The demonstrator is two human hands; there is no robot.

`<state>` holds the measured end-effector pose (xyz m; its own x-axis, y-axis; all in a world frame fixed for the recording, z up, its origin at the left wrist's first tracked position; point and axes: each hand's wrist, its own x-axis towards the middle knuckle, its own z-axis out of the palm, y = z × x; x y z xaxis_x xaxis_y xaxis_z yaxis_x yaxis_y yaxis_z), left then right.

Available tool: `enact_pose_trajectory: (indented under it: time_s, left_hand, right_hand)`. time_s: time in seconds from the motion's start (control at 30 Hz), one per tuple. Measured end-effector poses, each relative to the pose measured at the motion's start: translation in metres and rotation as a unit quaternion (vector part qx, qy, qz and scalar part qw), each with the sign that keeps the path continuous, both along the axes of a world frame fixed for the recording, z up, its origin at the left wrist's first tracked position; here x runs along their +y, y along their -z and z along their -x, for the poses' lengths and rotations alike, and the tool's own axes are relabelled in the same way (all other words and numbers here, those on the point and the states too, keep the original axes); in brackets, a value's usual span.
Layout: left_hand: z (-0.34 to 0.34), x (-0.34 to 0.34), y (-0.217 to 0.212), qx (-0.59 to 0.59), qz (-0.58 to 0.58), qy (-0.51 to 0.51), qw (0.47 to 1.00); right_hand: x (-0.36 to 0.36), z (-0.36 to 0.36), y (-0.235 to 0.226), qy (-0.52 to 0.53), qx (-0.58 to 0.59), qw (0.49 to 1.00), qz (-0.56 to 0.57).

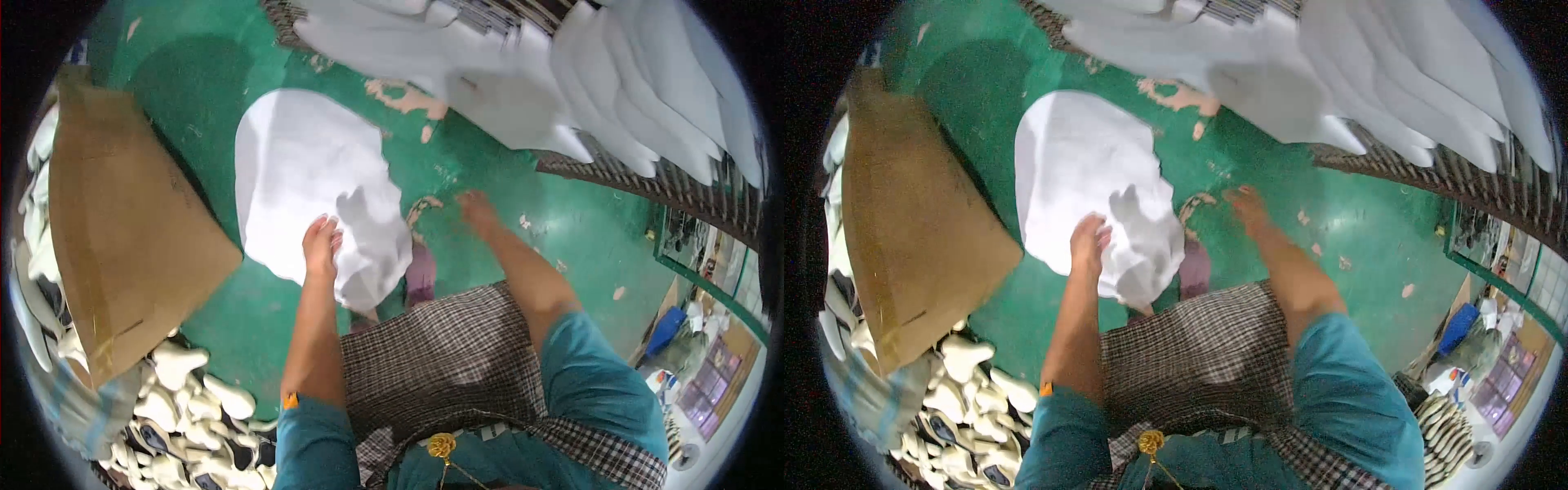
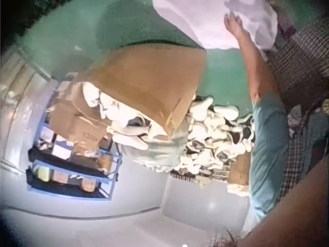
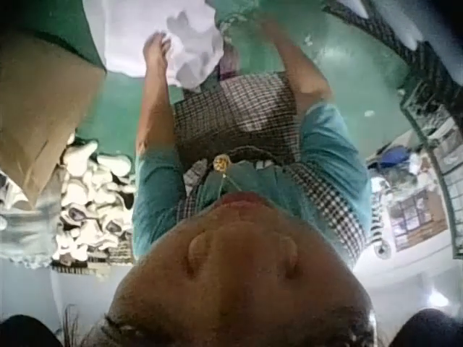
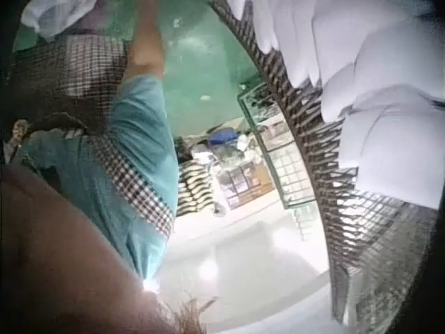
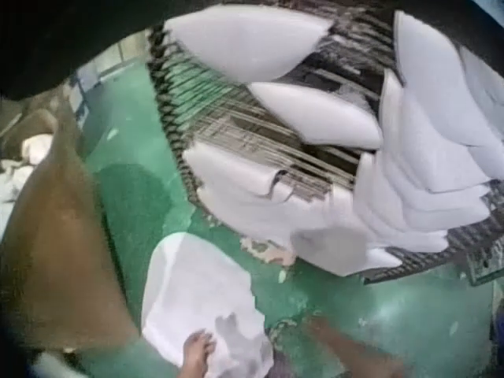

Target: Sorting shoe components and placing them onto drying racks and workspace tables.

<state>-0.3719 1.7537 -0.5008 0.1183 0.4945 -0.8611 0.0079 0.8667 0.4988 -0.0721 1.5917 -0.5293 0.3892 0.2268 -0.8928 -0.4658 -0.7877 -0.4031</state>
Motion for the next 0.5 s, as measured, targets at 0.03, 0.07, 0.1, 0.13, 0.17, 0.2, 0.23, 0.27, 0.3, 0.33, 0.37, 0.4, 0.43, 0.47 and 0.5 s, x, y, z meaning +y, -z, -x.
enact_pose_trajectory:
  time_s: [0.03, 0.07, 0.1, 0.13, 0.17, 0.2, 0.23, 0.27, 0.3, 0.33, 0.37, 0.4, 0.43, 0.47, 0.5]
  left_hand:
    - [-0.04, 0.018, 0.001, -0.061, -0.038, 0.021, 0.997]
    - [-0.072, 0.038, 0.003, -0.106, -0.049, 0.034, 0.993]
    - [-0.102, 0.052, 0.005, -0.147, -0.056, 0.046, 0.986]
    - [-0.142, 0.057, 0.002, -0.175, -0.046, 0.039, 0.983]
    - [-0.175, 0.061, 0.0, -0.2, -0.041, 0.032, 0.978]
    - [-0.2, 0.064, 0.005, -0.212, -0.034, 0.037, 0.976]
    - [-0.223, 0.065, 0.01, -0.225, -0.026, 0.045, 0.973]
    - [-0.244, 0.067, 0.015, -0.231, -0.035, 0.051, 0.971]
    - [-0.263, 0.064, 0.025, -0.24, -0.005, 0.032, 0.97]
    - [-0.271, 0.063, 0.035, -0.24, 0.023, 0.013, 0.971]
    - [-0.276, 0.063, 0.043, -0.236, 0.018, 0.023, 0.971]
    - [-0.286, 0.062, 0.046, -0.274, 0.045, -0.009, 0.961]
    - [-0.294, 0.062, 0.047, -0.311, 0.071, -0.041, 0.947]
    - [-0.297, 0.056, 0.047, -0.332, 0.079, -0.038, 0.939]
    - [-0.31, 0.042, 0.041, -0.38, 0.101, -0.049, 0.918]
  right_hand:
    - [-0.008, -0.041, -0.007, 0.139, -0.059, 0.978, -0.142]
    - [-0.008, -0.062, -0.015, 0.157, -0.097, 0.963, -0.196]
    - [-0.006, -0.075, -0.024, 0.175, -0.132, 0.944, -0.246]
    - [-0.009, -0.09, -0.029, 0.176, -0.142, 0.941, -0.25]
    - [-0.005, -0.103, -0.032, 0.225, -0.153, 0.919, -0.285]
    - [0.001, -0.112, -0.03, 0.274, -0.162, 0.892, -0.322]
    - [0.005, -0.119, -0.025, 0.277, -0.168, 0.886, -0.332]
    - [0.01, -0.126, -0.02, 0.323, -0.144, 0.855, -0.379]
    - [0.009, -0.128, -0.012, 0.373, -0.122, 0.82, -0.417]
    - [0.014, -0.123, -0.009, 0.383, -0.12, 0.814, -0.42]
    - [0.019, -0.122, -0.009, 0.353, -0.082, 0.812, -0.457]
    - [0.022, -0.125, -0.01, 0.318, -0.048, 0.808, -0.494]
    - [0.024, -0.121, -0.01, 0.322, -0.049, 0.802, -0.5]
    - [0.025, -0.112, -0.012, 0.308, -0.05, 0.812, -0.493]
    - [0.021, -0.117, -0.016, 0.288, -0.059, 0.823, -0.487]
